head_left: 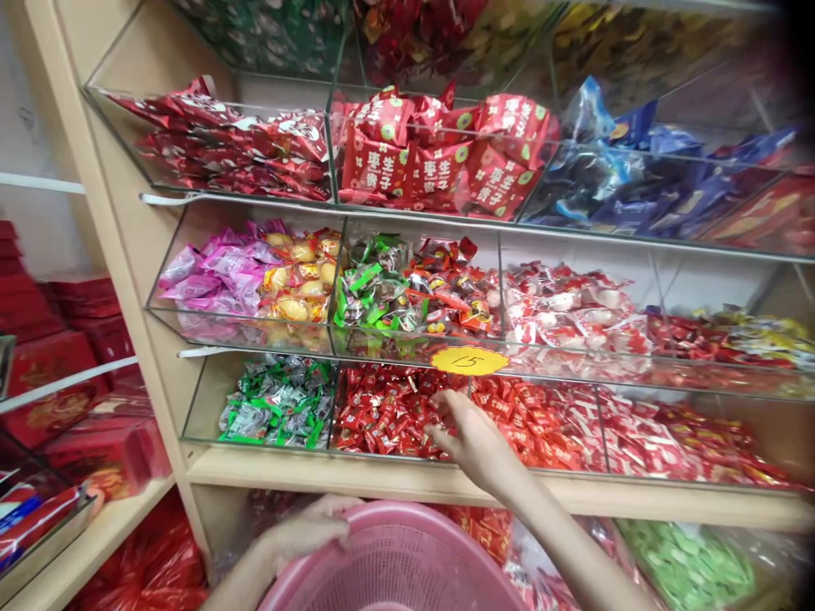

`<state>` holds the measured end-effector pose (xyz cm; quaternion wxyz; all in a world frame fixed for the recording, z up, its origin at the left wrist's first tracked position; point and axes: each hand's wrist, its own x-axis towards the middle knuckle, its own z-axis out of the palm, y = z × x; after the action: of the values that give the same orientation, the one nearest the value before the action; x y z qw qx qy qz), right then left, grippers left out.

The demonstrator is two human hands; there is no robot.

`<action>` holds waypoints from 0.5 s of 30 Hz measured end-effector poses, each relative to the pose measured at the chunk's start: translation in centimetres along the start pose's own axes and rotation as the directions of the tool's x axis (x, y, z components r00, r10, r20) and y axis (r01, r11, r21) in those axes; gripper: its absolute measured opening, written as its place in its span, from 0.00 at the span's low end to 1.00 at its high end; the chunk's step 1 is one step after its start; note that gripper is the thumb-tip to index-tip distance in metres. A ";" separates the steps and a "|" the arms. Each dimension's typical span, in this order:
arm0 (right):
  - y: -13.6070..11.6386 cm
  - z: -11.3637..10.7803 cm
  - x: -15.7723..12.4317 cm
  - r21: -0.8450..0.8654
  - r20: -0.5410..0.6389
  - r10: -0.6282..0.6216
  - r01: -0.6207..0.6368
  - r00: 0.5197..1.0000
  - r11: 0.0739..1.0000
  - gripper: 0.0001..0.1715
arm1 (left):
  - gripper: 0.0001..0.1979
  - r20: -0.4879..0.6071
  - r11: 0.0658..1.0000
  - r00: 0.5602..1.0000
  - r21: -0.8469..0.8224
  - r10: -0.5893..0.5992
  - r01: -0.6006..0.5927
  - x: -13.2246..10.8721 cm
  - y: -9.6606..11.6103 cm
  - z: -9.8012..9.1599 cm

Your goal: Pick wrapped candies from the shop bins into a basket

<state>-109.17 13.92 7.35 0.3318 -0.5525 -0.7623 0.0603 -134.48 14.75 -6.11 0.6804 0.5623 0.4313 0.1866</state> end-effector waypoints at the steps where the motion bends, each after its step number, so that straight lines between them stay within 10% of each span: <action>1: 0.2 0.6 0.7 -0.020 -0.021 0.005 -0.005 1.000 1.000 0.13 | 0.28 -0.005 1.000 1.000 0.005 0.003 -0.003 0.0 -0.1 0.0; 15: 1.6 3.7 4.1 0.088 0.061 0.177 -0.182 0.982 0.979 0.11 | 0.27 0.029 0.995 0.999 -0.100 -0.016 0.019 -1.0 0.5 -0.1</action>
<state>-110.66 19.19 5.59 0.3304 -0.6012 -0.7140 0.1401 -134.97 14.19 -5.26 0.7154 0.5263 0.4165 0.1941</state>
